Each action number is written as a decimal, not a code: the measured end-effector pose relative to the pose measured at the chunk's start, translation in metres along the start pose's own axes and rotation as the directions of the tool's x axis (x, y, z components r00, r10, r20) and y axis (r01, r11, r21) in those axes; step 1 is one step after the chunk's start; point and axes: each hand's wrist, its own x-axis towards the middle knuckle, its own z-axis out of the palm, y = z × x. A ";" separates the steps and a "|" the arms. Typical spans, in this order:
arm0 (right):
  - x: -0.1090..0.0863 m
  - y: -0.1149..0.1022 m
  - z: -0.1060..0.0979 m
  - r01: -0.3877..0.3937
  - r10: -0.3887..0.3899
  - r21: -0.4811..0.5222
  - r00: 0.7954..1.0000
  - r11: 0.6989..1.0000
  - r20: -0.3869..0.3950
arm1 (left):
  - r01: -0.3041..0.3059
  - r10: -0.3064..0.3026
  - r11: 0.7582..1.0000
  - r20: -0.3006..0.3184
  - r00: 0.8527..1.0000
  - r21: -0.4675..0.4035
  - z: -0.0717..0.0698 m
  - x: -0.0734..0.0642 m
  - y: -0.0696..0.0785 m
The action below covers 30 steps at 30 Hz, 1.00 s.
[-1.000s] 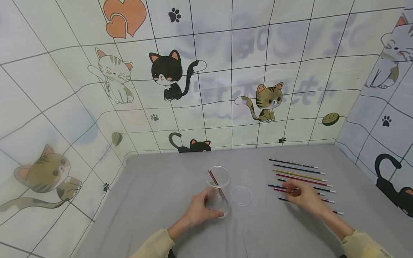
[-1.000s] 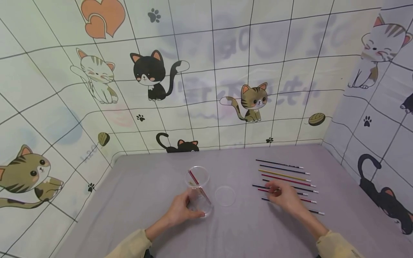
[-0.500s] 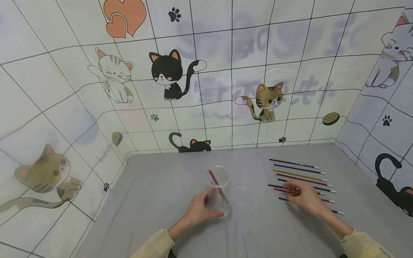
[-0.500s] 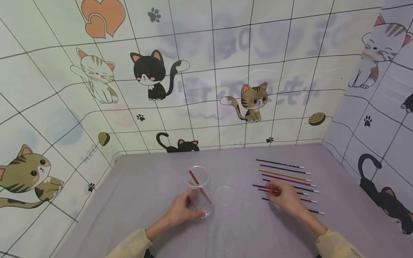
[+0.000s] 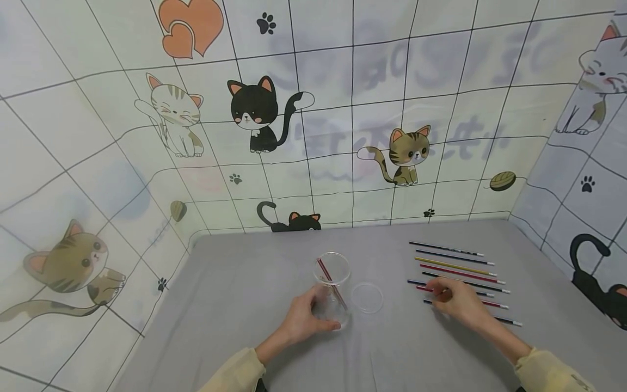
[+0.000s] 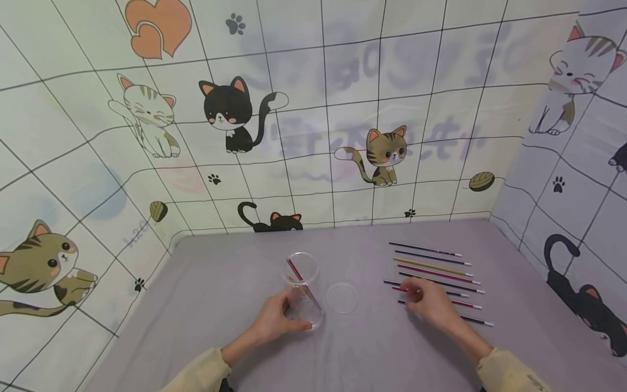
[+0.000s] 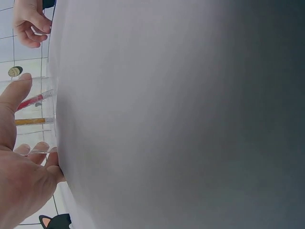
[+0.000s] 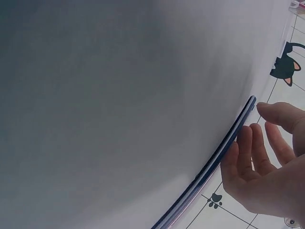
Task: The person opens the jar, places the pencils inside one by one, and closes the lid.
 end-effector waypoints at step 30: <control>0.004 -0.001 -0.012 0.055 -0.050 -0.046 0.994 0.997 0.096 | 0.010 -0.009 1.000 0.012 1.000 -0.026 0.002 0.000 -0.002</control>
